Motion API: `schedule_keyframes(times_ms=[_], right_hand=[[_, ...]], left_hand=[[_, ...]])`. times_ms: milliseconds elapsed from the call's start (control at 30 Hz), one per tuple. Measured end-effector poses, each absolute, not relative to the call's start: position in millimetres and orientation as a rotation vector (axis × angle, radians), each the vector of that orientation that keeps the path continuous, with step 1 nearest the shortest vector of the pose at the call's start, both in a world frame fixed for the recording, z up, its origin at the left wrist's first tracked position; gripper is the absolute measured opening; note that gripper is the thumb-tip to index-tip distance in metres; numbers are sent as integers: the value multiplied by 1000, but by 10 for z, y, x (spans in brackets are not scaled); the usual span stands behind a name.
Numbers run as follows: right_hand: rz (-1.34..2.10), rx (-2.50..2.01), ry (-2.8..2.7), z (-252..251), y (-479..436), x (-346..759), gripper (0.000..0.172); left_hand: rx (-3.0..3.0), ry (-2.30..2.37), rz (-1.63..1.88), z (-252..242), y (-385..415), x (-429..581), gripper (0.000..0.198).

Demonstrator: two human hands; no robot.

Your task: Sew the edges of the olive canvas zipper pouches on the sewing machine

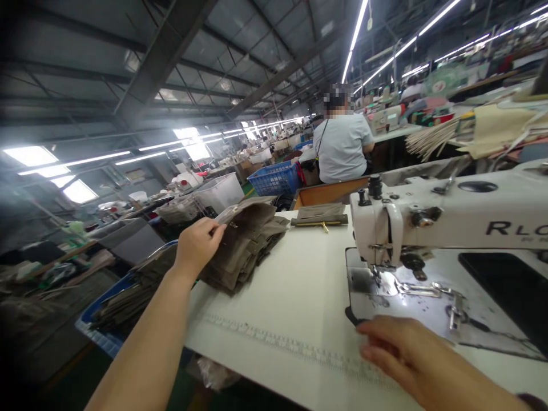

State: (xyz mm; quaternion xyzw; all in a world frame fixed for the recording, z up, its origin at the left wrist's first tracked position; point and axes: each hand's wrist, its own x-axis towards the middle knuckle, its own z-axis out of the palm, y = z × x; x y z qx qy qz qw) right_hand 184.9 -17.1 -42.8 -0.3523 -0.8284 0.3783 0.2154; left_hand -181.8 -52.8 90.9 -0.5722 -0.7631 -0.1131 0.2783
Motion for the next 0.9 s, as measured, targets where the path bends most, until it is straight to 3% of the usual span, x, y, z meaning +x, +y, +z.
schedule_keyframes(times_ms=[100, 133, 233, 300, 367, 467, 600, 767, 900], right_hand=[[1831, -832, -1882, -253, -348, 1395, 63], [2041, -729, -1624, -242, -381, 1280, 66], [2336, -496, -1110, -304, -468, 1110, 51], [2376, -477, -981, -366, -542, 1136, 36], [2393, -524, -901, -401, -620, 1231, 32], [2383, -621, -827, -394, -701, 1395, 34], [2257, -574, -903, -359, -738, 1526, 37], [1982, -455, -1481, -149, -812, 1669, 31], [1253, -701, -1961, 163, -904, 1849, 16]], left_hand=[[-1980, -1756, -272, 906, -766, -1148, 29], [-2178, -1653, -260, 836, -870, -900, 28], [-2831, -1374, -241, 546, -1184, -313, 26], [-3161, -1162, -300, 387, -1327, -162, 30], [-3239, -1206, -360, 287, -1379, -201, 36], [-2964, -1623, -376, 180, -1334, -409, 48], [-2781, -1819, -252, 58, -1261, -522, 85], [-2833, -1734, -245, 155, -1335, -477, 79], [-2945, -1549, -382, 410, -1488, -580, 76]])
